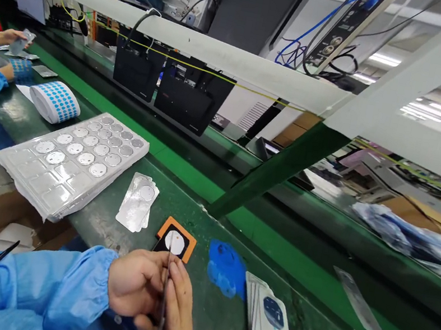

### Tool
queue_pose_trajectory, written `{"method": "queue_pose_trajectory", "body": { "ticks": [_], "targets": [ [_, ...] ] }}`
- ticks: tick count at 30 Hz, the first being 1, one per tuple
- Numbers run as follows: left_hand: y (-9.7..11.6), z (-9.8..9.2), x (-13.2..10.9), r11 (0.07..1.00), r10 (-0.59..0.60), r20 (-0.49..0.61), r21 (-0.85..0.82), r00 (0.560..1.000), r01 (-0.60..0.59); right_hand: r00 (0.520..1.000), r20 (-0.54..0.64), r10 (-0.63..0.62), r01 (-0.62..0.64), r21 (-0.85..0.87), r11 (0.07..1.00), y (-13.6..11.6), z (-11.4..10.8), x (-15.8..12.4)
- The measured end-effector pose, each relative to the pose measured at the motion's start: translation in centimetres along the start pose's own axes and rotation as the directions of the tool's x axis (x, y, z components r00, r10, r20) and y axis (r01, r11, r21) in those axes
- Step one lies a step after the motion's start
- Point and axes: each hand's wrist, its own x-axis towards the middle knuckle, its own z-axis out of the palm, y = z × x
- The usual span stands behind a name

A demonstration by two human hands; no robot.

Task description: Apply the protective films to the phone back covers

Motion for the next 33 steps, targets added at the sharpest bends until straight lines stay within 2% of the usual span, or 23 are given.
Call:
{"method": "queue_pose_trajectory", "body": {
  "ticks": [2, 3, 4, 6, 7, 9, 12, 15, 18, 33],
  "targets": [
    [0.2, -0.9, -0.2, 0.97, 0.031, -0.092, 0.242, 0.995, -0.007, 0.998, -0.06, -0.005, 0.004, -0.018, 1.0, 0.8, -1.2, 1.2],
    [0.5, -1.6, -0.4, 0.912, 0.102, -0.154, 0.41, 0.983, -0.03, 0.998, -0.055, -0.013, 0.01, -0.05, 0.999, 1.3, -1.9, 1.9],
    [0.8, -2.5, -0.6, 0.809, 0.217, -0.203, 0.585, 0.955, -0.06, 1.0, -0.018, -0.021, 0.019, -0.097, 0.995, 2.0, -2.5, 2.6],
    [1.5, -4.4, -1.1, 0.508, 0.483, -0.195, 0.857, 0.854, -0.091, 0.993, 0.097, -0.062, 0.08, -0.193, 0.978, 3.8, -3.1, 3.8],
    [1.9, -5.4, -1.2, 0.361, 0.58, -0.153, 0.929, 0.8, -0.083, 0.982, 0.165, -0.089, 0.126, -0.232, 0.964, 4.8, -3.1, 4.2],
    [2.3, -7.1, -1.3, 0.156, 0.679, -0.073, 0.987, 0.73, -0.046, 0.953, 0.275, -0.128, 0.209, -0.29, 0.934, 6.8, -2.5, 4.5],
    [2.1, -9.0, -0.9, 0.016, 0.709, 0.007, 1.0, 0.706, -0.025, 0.913, 0.375, -0.159, 0.295, -0.34, 0.893, 8.6, -1.1, 3.9],
    [1.4, -9.8, -0.5, -0.06, 0.718, 0.085, 0.996, 0.691, -0.059, 0.9, 0.409, -0.147, 0.312, -0.373, 0.874, 8.7, -0.4, 3.1],
    [1.2, -10.0, -0.4, -0.093, 0.718, 0.119, 0.993, 0.686, -0.075, 0.898, 0.42, -0.13, 0.305, -0.384, 0.872, 8.0, -0.4, 2.9],
    [1.5, -9.8, -0.4, -0.087, 0.727, 0.105, 0.994, 0.679, -0.061, 0.871, 0.489, -0.052, 0.275, -0.396, 0.876, 6.7, -0.7, 3.6]
  ]
}}
